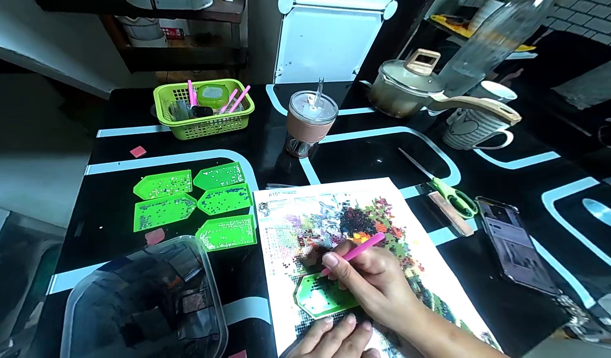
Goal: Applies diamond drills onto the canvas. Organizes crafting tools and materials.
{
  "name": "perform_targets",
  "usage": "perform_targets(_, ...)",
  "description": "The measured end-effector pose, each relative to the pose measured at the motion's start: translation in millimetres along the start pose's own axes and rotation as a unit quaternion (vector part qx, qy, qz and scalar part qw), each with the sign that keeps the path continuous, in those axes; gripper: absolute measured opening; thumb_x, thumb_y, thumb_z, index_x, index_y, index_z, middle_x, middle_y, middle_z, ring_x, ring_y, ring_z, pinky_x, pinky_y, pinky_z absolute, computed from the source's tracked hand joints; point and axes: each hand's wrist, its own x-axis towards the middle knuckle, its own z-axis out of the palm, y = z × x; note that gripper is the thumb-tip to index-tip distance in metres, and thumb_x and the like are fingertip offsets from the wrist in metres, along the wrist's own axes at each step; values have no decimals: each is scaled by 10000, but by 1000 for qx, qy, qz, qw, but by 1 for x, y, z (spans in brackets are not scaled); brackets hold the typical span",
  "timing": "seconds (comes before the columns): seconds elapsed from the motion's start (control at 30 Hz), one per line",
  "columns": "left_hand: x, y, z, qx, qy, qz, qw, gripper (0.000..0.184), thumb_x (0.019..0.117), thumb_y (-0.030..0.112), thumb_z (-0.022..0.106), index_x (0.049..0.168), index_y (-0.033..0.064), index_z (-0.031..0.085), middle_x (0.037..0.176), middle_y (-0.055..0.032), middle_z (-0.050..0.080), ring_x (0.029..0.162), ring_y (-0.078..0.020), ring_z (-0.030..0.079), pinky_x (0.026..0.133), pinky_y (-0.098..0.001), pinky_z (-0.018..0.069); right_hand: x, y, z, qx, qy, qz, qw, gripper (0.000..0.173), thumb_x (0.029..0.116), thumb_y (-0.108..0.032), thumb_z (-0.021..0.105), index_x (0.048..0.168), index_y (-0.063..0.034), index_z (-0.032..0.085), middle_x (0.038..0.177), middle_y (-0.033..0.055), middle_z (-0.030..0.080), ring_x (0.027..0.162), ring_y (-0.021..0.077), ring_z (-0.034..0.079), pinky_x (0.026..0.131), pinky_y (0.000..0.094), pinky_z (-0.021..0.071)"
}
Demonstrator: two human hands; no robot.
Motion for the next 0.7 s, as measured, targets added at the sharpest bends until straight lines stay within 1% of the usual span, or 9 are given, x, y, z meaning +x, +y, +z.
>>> perform_targets(0.23,0,1,1,-12,7,-3,1000,466,1012,260,597,1419,35,579,1515,-153,536,1444,-319,465,1202,-477,322,0,1,1,-11,-12,-7,1000,294,1084,-231,533,927,-28,678,779,8,666,683,-11,615,617,140,513)
perform_targets(0.3,0,1,1,-13,11,-4,1000,459,1010,254,600,1415,38,585,1512,-153,540,1441,-321,470,1200,-480,324,1,0,1,-4,-7,-2,1000,292,1082,-231,535,923,-34,681,775,-2,669,681,-17,616,612,137,514)
perform_targets(0.37,0,1,0,-8,4,-3,1000,463,1016,261,591,1423,41,578,1523,-150,529,1449,-319,460,1203,-481,318,2,0,-1,25,15,30,999,258,1075,-234,549,918,-78,681,773,-36,681,675,-24,633,606,136,531)
perform_targets(0.43,0,0,0,-2,-3,-1,1000,474,1020,271,581,1434,40,566,1534,-151,515,1456,-321,449,1206,-481,312,4,1,-6,51,56,89,993,234,1059,-249,568,895,-136,690,752,-61,691,629,-9,638,573,151,541)
perform_targets(0.53,0,0,0,-5,-6,-1,1000,481,1026,277,572,1443,39,557,1541,-152,508,1461,-320,441,1211,-479,304,10,6,-17,40,107,159,981,240,1048,-262,566,866,-158,682,707,-49,695,571,19,628,540,161,527)
perform_targets(0.6,1,0,0,-6,-8,0,1000,484,1026,279,573,1445,37,555,1542,-153,506,1461,-321,442,1211,-483,303,10,9,-18,22,117,165,979,247,1044,-259,566,851,-153,677,685,-44,684,550,25,618,527,160,520)
perform_targets(0.7,1,0,-1,-4,-14,-1,1000,490,1025,278,576,1452,40,547,1548,-151,499,1466,-318,435,1215,-481,296,7,12,-15,10,103,141,984,220,1044,-244,568,871,-152,669,694,-58,673,564,9,615,533,148,517)
